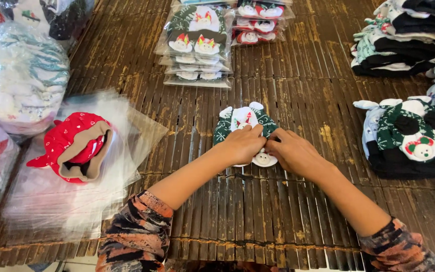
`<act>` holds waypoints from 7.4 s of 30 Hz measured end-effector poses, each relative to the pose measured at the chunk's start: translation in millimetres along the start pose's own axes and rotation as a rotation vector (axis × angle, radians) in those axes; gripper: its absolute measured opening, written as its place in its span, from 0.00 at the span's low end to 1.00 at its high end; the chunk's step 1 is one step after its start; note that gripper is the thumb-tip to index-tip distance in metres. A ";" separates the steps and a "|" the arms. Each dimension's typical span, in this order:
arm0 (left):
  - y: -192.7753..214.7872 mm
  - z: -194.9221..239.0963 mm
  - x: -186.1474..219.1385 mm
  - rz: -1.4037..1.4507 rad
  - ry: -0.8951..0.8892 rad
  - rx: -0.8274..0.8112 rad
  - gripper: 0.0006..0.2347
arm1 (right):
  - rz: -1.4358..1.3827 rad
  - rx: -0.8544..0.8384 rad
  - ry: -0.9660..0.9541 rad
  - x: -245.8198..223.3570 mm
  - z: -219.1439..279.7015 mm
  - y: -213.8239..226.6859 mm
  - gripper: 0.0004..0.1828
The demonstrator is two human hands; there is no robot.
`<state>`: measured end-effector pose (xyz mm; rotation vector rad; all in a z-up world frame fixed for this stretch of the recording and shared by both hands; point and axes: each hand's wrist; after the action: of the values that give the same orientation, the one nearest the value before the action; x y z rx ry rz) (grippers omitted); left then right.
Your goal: Packaging small fabric items like hats and socks into plastic bags for retail
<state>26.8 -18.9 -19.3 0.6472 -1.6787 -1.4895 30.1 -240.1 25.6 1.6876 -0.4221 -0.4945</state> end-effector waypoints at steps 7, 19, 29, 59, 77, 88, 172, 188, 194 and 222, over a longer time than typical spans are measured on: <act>53.6 27.8 3.6 0.318 -0.023 -0.080 0.05 | -0.101 0.171 -0.022 -3.3 6.2 -13.1 0.06; 36.0 29.9 13.3 0.485 0.245 0.087 0.08 | -0.934 0.152 -0.344 -16.8 -9.7 3.4 0.22; 48.8 35.3 6.0 0.612 0.284 0.217 0.17 | -0.744 0.227 -0.332 -8.9 -15.0 -10.9 0.22; 54.6 107.8 -3.2 0.631 0.230 0.280 0.04 | -0.466 0.269 -0.208 -58.9 -37.2 -31.3 0.03; 55.0 90.0 -3.5 0.444 0.390 0.314 0.08 | -0.689 0.263 -0.390 -66.8 -55.1 -26.1 0.07; 64.4 101.9 -4.7 0.585 0.458 0.226 0.16 | -0.366 0.358 -0.084 -63.4 -42.7 -16.1 0.17; 34.3 39.6 -11.6 -0.172 0.215 0.608 0.11 | -1.064 0.195 -0.735 45.2 -32.8 2.3 0.30; 44.0 44.9 -23.5 0.633 0.496 0.131 0.06 | -0.685 0.034 -0.718 -6.2 -34.8 -16.8 0.35; 25.5 39.3 -39.3 0.858 0.562 0.206 0.10 | -1.074 0.324 -0.717 -10.0 -43.6 -21.5 0.30; 129.5 57.4 -2.4 0.341 0.319 0.572 0.08 | -0.097 -0.343 -0.578 -107.8 -82.3 46.0 0.51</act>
<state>-2.8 39.6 106.3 0.7971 -1.8463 -0.6230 -16.0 -122.1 92.3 1.2191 -0.6314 -1.0716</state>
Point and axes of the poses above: each hand's wrist, its own z-axis away from the middle knuckle, its own y-axis out of the back of the hand, x = y × z, and after that the axes turned 6 degrees about -x, right-handed
